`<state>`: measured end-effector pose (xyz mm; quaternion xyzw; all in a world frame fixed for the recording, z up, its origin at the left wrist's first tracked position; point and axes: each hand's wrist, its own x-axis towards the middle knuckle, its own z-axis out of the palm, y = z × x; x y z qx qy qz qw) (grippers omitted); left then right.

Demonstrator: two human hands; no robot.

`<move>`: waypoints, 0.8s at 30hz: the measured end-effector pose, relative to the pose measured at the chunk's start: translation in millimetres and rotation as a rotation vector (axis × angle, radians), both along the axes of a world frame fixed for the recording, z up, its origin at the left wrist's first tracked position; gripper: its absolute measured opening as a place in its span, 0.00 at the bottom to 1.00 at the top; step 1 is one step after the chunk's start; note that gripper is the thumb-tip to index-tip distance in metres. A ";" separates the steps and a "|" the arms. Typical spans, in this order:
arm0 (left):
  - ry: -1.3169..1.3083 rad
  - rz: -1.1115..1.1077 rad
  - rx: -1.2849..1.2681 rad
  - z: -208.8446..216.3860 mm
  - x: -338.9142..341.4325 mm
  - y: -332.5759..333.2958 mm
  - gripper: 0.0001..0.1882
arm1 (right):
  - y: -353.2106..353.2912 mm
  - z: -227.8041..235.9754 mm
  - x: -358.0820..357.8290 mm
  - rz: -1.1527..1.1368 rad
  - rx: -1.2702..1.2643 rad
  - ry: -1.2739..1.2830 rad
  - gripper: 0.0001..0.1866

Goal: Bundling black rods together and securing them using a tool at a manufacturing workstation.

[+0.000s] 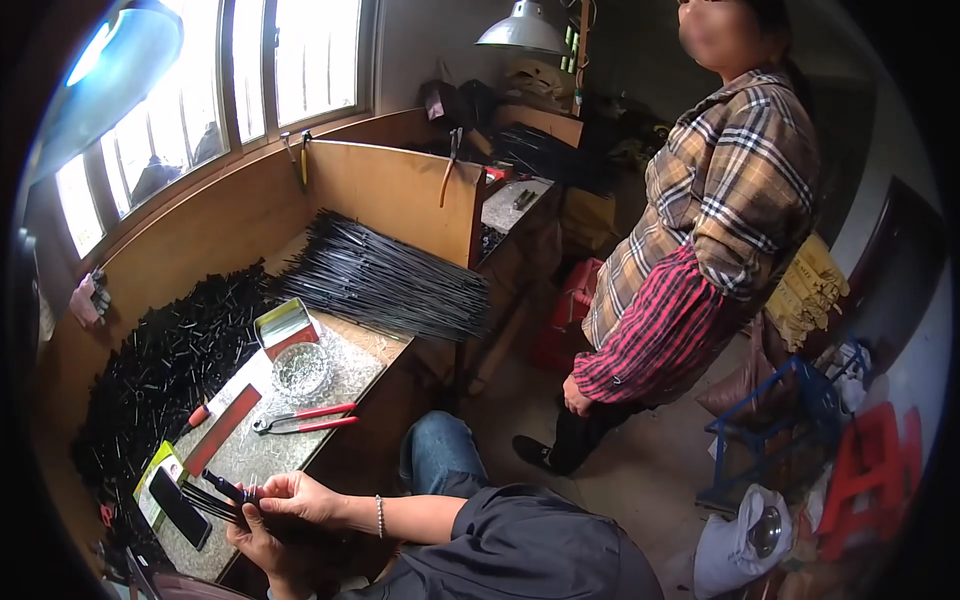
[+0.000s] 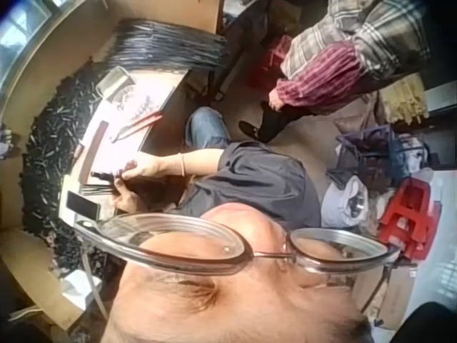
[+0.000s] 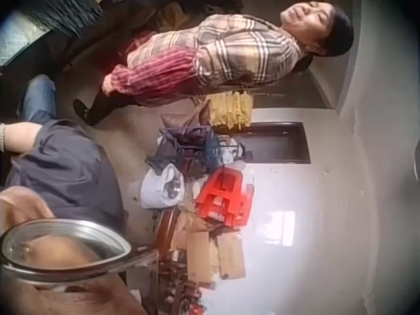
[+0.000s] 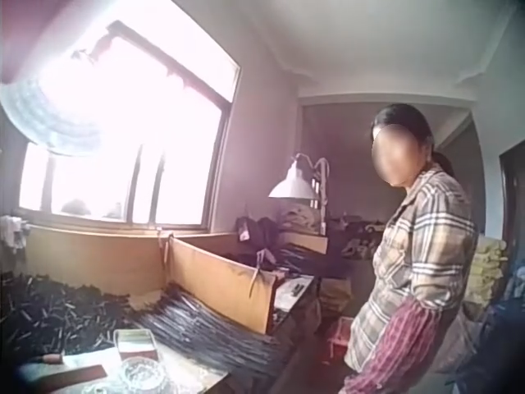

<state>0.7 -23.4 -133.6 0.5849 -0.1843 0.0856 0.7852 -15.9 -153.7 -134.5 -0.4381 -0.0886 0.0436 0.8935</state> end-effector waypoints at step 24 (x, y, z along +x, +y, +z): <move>0.078 -0.299 -0.235 11.2 -7.2 -11.3 0.20 | -17.8 0.5 -6.2 0.044 0.050 0.065 0.05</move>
